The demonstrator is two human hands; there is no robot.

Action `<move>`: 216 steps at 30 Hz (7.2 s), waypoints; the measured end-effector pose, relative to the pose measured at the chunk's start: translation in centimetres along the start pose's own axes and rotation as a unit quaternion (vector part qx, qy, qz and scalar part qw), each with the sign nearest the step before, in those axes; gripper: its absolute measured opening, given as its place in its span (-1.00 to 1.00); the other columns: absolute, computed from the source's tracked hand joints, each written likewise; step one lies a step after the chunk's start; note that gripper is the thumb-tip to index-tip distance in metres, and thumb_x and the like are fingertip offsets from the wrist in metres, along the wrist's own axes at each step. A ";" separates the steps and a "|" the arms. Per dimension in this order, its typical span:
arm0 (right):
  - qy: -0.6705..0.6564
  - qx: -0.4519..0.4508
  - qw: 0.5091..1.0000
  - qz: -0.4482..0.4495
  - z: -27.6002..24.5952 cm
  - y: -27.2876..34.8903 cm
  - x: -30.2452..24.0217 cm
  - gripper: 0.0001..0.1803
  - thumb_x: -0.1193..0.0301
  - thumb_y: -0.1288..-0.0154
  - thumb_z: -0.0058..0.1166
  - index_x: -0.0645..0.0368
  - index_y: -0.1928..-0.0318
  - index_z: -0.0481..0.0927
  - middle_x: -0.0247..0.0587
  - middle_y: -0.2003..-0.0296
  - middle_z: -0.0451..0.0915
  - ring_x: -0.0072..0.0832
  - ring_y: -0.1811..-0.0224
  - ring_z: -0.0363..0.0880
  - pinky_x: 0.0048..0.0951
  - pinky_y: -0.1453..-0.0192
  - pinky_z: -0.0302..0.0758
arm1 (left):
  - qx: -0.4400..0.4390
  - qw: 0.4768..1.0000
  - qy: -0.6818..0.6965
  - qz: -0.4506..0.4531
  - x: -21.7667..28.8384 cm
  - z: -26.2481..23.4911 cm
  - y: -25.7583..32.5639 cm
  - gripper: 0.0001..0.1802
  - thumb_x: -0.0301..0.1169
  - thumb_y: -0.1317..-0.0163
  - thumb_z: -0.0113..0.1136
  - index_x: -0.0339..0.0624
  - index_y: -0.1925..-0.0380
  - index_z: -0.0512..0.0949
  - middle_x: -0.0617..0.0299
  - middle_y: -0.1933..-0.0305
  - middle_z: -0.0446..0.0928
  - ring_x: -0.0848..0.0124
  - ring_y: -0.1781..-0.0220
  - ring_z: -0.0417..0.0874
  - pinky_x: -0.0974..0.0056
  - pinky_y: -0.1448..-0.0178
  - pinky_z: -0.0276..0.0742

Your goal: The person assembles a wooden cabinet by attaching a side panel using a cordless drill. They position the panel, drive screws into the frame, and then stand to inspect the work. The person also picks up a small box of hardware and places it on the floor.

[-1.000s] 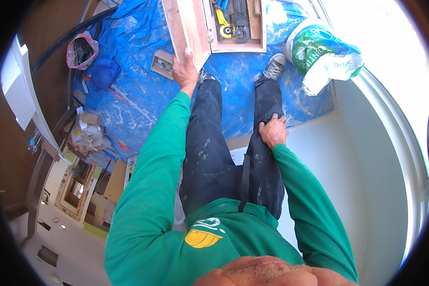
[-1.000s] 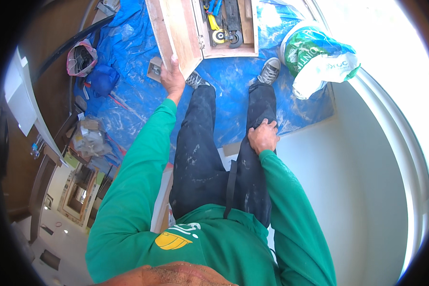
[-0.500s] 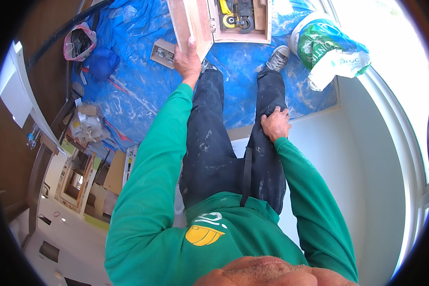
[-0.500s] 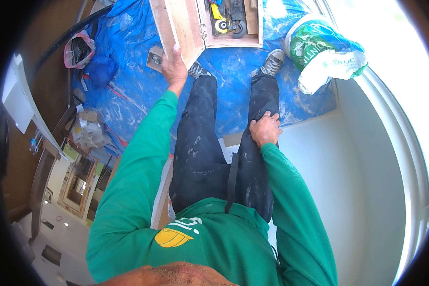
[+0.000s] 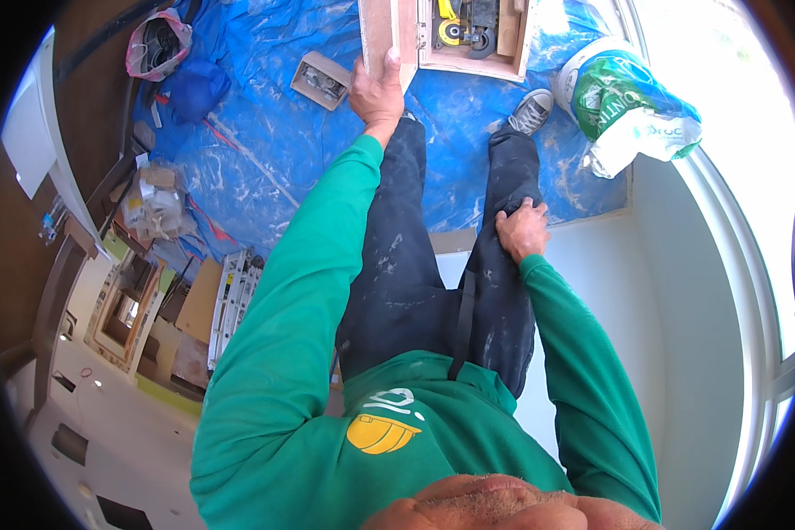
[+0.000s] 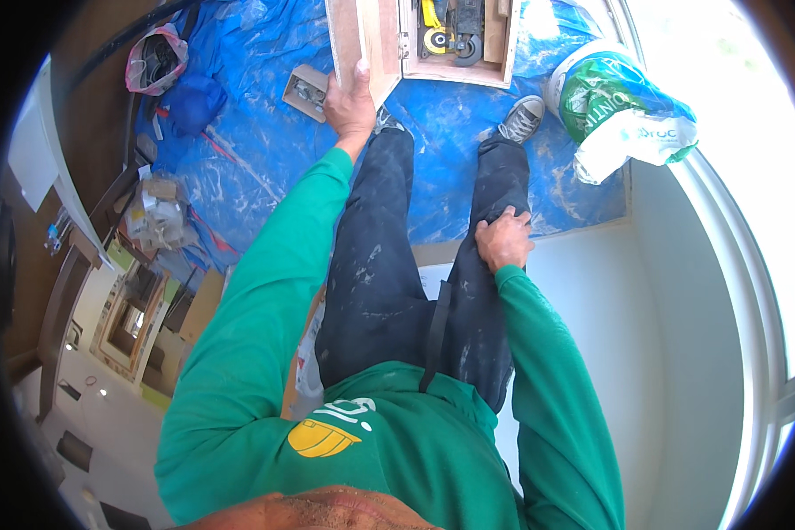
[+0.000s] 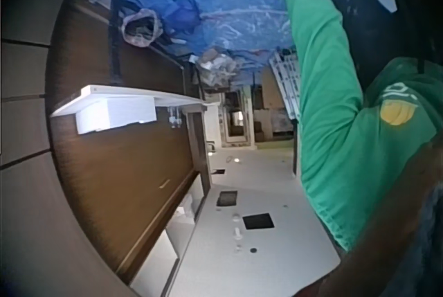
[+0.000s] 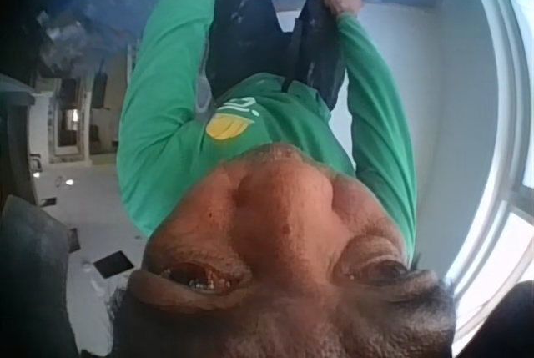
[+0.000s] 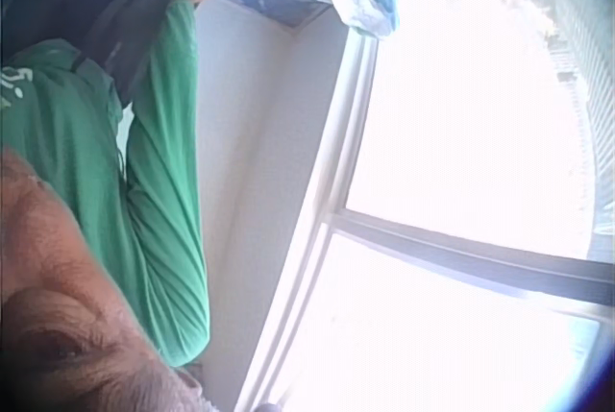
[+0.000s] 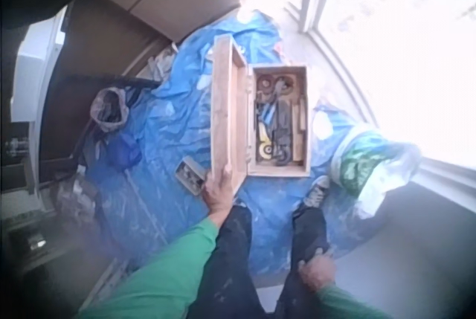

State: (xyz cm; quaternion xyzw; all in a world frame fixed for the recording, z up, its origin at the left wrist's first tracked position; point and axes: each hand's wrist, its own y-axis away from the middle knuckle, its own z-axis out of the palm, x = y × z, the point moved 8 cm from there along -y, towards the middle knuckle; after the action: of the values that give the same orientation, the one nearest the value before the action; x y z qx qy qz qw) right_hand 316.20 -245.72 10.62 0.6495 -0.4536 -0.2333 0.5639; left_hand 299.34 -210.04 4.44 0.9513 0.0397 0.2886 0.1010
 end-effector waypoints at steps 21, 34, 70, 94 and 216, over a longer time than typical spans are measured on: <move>0.003 0.016 1.000 0.000 1.2 0.0 -0.3 -0.23 0.06 -0.34 0.18 0.26 -0.43 0.42 0.15 -0.39 0.34 0.10 -0.44 0.40 0.17 -0.42 0.43 | 0.008 1.000 -0.020 0.008 -0.1 0.0 0.0 -0.05 0.54 -0.19 0.16 -0.21 0.00 0.66 -0.08 0.12 0.75 -0.11 0.02 0.77 -0.06 -0.08 0.62; -0.001 0.029 1.000 -0.005 1.3 0.4 -0.7 -0.25 0.08 -0.30 0.20 0.29 -0.37 0.46 0.19 -0.34 0.38 0.13 -0.41 0.42 0.18 -0.41 0.45 | 0.005 1.000 0.006 0.013 0.4 -0.5 0.1 -0.09 0.47 -0.20 0.21 -0.17 -0.11 0.65 -0.10 0.01 0.72 -0.16 -0.02 0.73 -0.12 -0.12 0.59; -0.026 -0.012 0.999 0.016 0.8 -0.2 -0.6 -0.23 0.08 -0.35 0.18 0.25 -0.45 0.41 0.21 -0.52 0.24 0.12 -0.51 0.33 0.21 -0.50 0.35 | 0.000 1.000 0.025 0.014 -0.2 0.3 0.0 -0.11 0.45 -0.24 0.21 -0.24 -0.04 0.65 -0.07 0.10 0.74 -0.06 0.02 0.76 -0.05 -0.07 0.63; -0.051 -0.021 0.998 0.012 0.1 -0.3 1.0 -0.29 0.09 -0.39 0.17 0.23 -0.41 0.41 0.12 -0.44 0.31 0.07 -0.47 0.37 0.18 -0.42 0.41 | 0.007 0.999 0.037 0.026 1.0 0.1 0.2 -0.11 0.45 -0.26 0.19 -0.25 -0.03 0.64 -0.09 0.15 0.76 -0.07 0.05 0.78 -0.03 -0.06 0.63; -0.081 -0.027 0.996 0.000 -0.2 -0.4 2.7 -0.21 0.06 -0.38 0.22 0.23 -0.47 0.38 0.17 -0.49 0.27 0.07 -0.51 0.35 0.17 -0.49 0.39 | -0.105 0.989 -0.084 0.054 4.9 5.7 4.9 0.09 0.43 -0.13 0.32 -0.11 -0.46 0.36 -0.11 -0.22 0.45 -0.11 -0.28 0.52 -0.16 -0.28 0.48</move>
State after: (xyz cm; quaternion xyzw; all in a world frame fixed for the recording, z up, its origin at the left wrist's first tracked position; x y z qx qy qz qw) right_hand 317.79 -247.88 10.84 0.6129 -0.4915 -0.2973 0.5427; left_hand 306.68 -215.13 3.53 0.9569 -0.0514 0.2153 0.1879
